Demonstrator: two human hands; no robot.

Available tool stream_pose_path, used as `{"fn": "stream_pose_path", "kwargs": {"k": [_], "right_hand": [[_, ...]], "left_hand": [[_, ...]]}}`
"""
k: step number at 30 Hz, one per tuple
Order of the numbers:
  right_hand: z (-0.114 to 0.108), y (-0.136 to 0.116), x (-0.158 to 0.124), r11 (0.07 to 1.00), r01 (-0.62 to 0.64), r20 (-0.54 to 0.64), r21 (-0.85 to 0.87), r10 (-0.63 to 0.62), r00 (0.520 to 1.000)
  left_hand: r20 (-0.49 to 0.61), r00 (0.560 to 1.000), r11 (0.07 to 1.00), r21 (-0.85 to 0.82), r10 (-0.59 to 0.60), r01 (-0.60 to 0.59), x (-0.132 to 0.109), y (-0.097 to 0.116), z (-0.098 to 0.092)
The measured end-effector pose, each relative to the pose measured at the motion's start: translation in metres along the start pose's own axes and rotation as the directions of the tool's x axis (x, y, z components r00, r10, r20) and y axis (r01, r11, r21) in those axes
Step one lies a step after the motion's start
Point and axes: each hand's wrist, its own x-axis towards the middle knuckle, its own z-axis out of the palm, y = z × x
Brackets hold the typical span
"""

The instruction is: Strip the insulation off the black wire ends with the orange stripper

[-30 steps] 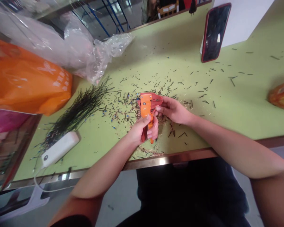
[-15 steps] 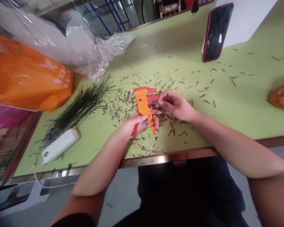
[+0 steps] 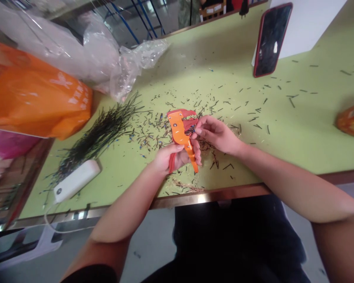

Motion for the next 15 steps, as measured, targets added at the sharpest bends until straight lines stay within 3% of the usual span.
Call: {"fn": "stream_pose_path", "kwargs": {"k": [8, 15], "right_hand": [[0.0056, 0.0005, -0.0022, 0.998, -0.060, -0.026, 0.037, 0.061, 0.998], [0.0106, -0.0014, -0.0037, 0.988, -0.110, 0.003, 0.105, 0.110, 0.994]], "left_hand": [[0.019, 1.000, 1.000, 0.017, -0.002, 0.002, -0.0017, -0.0007, 0.0017], [0.107, 0.993, 0.997, 0.059, -0.049, 0.043, -0.0036, 0.0012, -0.0013]]}}
